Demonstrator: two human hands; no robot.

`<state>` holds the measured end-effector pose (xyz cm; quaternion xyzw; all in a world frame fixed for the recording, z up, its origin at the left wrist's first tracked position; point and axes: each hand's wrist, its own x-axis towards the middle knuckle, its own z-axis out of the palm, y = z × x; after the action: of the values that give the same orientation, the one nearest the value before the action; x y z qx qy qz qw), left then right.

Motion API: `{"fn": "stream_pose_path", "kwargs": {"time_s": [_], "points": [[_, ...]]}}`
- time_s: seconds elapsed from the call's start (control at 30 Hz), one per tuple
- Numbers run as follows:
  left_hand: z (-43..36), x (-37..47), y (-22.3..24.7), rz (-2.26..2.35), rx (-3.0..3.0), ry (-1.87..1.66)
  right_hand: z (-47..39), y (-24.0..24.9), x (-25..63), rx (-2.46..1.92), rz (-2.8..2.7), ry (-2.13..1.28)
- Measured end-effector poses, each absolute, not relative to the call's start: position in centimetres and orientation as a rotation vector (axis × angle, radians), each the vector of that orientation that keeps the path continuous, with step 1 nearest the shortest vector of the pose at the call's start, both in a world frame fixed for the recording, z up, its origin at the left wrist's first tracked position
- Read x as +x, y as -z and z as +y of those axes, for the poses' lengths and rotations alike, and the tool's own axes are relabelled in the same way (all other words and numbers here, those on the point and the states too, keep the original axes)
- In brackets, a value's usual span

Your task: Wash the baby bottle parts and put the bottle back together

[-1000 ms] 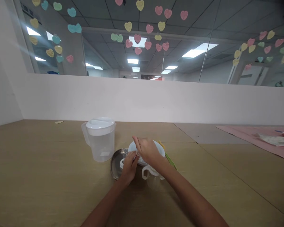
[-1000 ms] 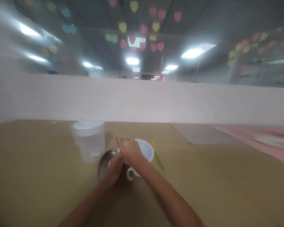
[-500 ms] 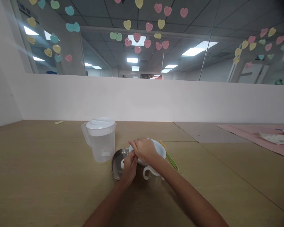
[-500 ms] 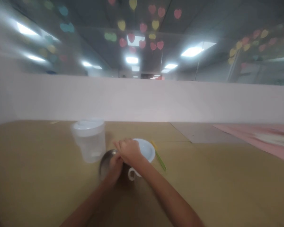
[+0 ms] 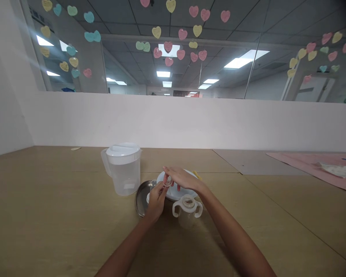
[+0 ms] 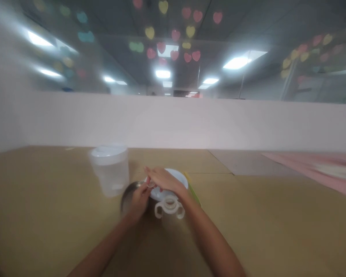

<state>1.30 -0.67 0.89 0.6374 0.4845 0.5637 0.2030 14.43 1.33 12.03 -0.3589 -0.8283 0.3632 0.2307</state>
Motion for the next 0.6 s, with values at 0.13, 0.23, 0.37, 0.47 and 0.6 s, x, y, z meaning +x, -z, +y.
{"fn": "stream_pose_path", "kwargs": {"time_s": [0.13, 0.23, 0.37, 0.47, 0.6], "points": [[-0.74, 1.33, -1.04, 1.387, 1.751, -1.573, 1.73, -12.12, 14.63, -0.868, -2.321, -1.082], [-0.76, 1.33, -1.16, 1.374, 1.774, -1.587, 1.92, -12.15, 14.93, -0.824, -2.309, -1.115], [-0.87, 1.37, -1.34, 1.327, 1.815, -1.609, 2.13, -11.90, 14.97, -0.928, -2.303, -0.999], [-1.02, 1.33, -1.47, 1.359, 1.810, -1.624, 2.11, -11.79, 14.84, -0.968, -2.366, -0.756], [-1.13, 1.12, -1.70, 1.385, 1.816, -1.647, 1.75, -12.02, 15.01, -0.943, -2.448, -0.325]]}}
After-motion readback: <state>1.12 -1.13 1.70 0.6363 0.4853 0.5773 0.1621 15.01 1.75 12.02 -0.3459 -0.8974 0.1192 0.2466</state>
